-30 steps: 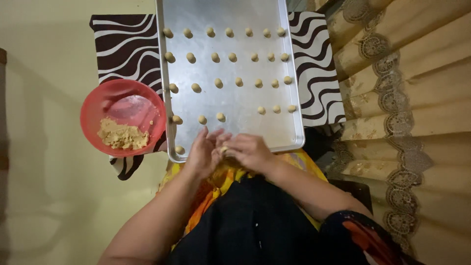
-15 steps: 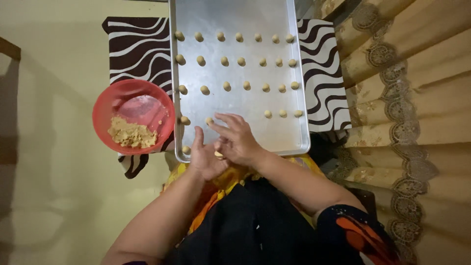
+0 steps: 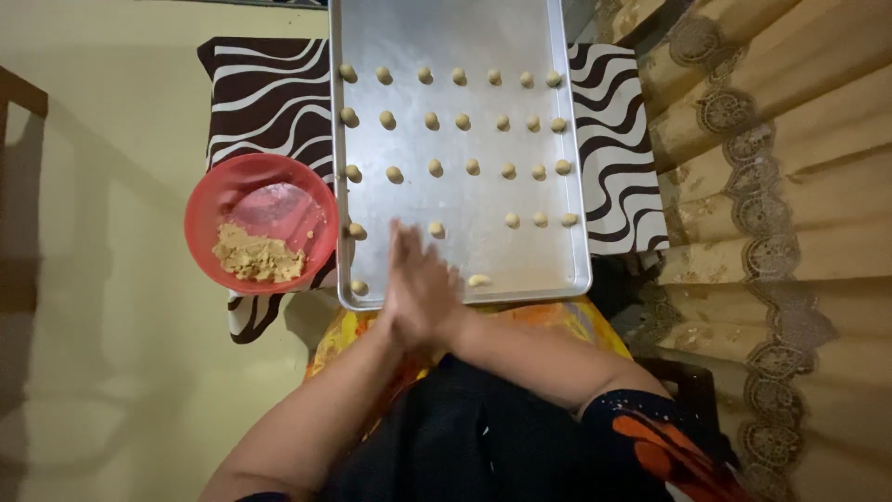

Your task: Rolling dough into small balls and arranging them on a baking sheet

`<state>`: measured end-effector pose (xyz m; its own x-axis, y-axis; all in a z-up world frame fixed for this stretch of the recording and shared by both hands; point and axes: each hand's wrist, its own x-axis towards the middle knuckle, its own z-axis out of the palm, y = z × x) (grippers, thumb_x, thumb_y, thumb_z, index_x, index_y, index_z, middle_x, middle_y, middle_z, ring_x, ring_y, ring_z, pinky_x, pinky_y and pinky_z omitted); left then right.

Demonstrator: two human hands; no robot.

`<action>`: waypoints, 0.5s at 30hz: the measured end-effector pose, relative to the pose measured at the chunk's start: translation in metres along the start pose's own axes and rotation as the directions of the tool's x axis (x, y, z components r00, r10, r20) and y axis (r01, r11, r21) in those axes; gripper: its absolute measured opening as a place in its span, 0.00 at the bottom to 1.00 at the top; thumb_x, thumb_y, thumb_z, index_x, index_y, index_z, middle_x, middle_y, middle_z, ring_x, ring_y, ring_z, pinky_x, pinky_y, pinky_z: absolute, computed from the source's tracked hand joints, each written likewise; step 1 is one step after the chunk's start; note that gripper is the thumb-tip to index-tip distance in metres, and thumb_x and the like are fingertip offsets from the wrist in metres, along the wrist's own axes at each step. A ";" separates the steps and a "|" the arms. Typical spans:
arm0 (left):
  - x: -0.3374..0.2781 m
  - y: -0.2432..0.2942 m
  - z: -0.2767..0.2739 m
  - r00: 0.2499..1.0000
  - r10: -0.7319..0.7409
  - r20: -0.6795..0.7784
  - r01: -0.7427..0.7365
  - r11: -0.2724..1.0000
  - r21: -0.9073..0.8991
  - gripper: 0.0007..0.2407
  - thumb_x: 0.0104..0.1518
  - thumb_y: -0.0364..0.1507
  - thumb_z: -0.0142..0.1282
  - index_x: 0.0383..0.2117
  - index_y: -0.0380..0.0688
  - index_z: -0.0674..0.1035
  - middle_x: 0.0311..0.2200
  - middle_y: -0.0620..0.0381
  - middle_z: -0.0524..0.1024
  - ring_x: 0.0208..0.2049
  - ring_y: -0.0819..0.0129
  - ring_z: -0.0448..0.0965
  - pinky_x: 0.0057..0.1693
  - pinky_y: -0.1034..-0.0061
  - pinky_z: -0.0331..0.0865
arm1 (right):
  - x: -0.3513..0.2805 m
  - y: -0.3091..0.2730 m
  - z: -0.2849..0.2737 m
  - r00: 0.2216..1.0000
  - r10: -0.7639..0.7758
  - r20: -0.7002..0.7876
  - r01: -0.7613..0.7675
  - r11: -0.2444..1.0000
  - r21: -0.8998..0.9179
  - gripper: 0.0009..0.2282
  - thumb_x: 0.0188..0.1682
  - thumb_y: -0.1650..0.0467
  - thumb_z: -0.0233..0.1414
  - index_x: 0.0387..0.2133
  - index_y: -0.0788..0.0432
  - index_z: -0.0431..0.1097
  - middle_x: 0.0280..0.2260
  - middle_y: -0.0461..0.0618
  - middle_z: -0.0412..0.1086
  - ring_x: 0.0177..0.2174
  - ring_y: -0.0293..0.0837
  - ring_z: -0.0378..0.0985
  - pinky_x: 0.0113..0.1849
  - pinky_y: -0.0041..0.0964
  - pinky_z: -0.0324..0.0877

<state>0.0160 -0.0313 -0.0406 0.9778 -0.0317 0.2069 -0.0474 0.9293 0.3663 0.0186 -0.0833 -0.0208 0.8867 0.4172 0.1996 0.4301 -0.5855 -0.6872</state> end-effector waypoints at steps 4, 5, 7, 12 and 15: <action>0.038 0.099 0.109 0.588 -0.638 -0.497 0.552 0.766 -0.329 0.25 0.56 0.63 0.45 0.22 0.60 0.81 0.20 0.69 0.81 0.24 0.72 0.83 0.38 0.83 0.74 | -0.008 0.008 0.017 0.950 -0.305 -0.062 0.299 0.950 -0.084 0.63 0.34 0.31 0.30 0.69 0.72 0.24 0.69 0.79 0.27 0.68 0.75 0.31 0.66 0.63 0.27; 0.040 0.093 0.087 0.589 -0.697 -0.410 0.664 0.706 -0.246 0.36 0.48 0.66 0.28 0.46 0.49 0.69 0.44 0.56 0.70 0.47 0.62 0.70 0.55 0.73 0.61 | 0.008 -0.004 -0.006 0.994 -0.095 -0.062 0.085 0.986 -0.144 0.63 0.35 0.32 0.33 0.69 0.74 0.25 0.67 0.82 0.34 0.65 0.79 0.39 0.62 0.73 0.35; 0.035 0.080 0.062 0.572 -0.754 -0.324 0.756 0.638 -0.150 0.54 0.41 0.69 0.11 0.70 0.39 0.57 0.69 0.43 0.59 0.70 0.52 0.57 0.71 0.62 0.48 | 0.025 -0.020 -0.033 0.990 0.118 -0.073 -0.131 0.971 -0.202 0.63 0.36 0.33 0.35 0.69 0.76 0.25 0.66 0.85 0.41 0.63 0.83 0.46 0.57 0.82 0.44; 0.010 0.042 0.029 0.709 -0.566 -0.420 0.401 0.814 -0.420 0.17 0.61 0.51 0.50 0.45 0.60 0.82 0.32 0.56 0.83 0.37 0.61 0.83 0.59 0.57 0.72 | 0.012 0.003 -0.017 0.997 -0.007 -0.078 -0.007 0.984 -0.178 0.48 0.45 0.52 0.38 0.68 0.76 0.23 0.69 0.81 0.29 0.65 0.84 0.36 0.59 0.81 0.38; 0.029 0.074 0.031 0.610 -0.703 -0.365 0.480 0.694 -0.536 0.34 0.41 0.67 0.52 0.49 0.61 0.79 0.40 0.63 0.80 0.48 0.64 0.79 0.65 0.58 0.65 | 0.002 0.030 0.012 0.949 -0.285 -0.136 0.251 0.942 -0.223 0.58 0.41 0.34 0.25 0.69 0.71 0.25 0.69 0.80 0.26 0.67 0.79 0.35 0.64 0.71 0.33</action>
<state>0.0348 0.0256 0.0209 0.7042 -0.5389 -0.4622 0.5460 0.8272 -0.1327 0.0311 -0.0913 -0.0492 0.7416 0.4685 0.4800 0.6658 -0.6014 -0.4416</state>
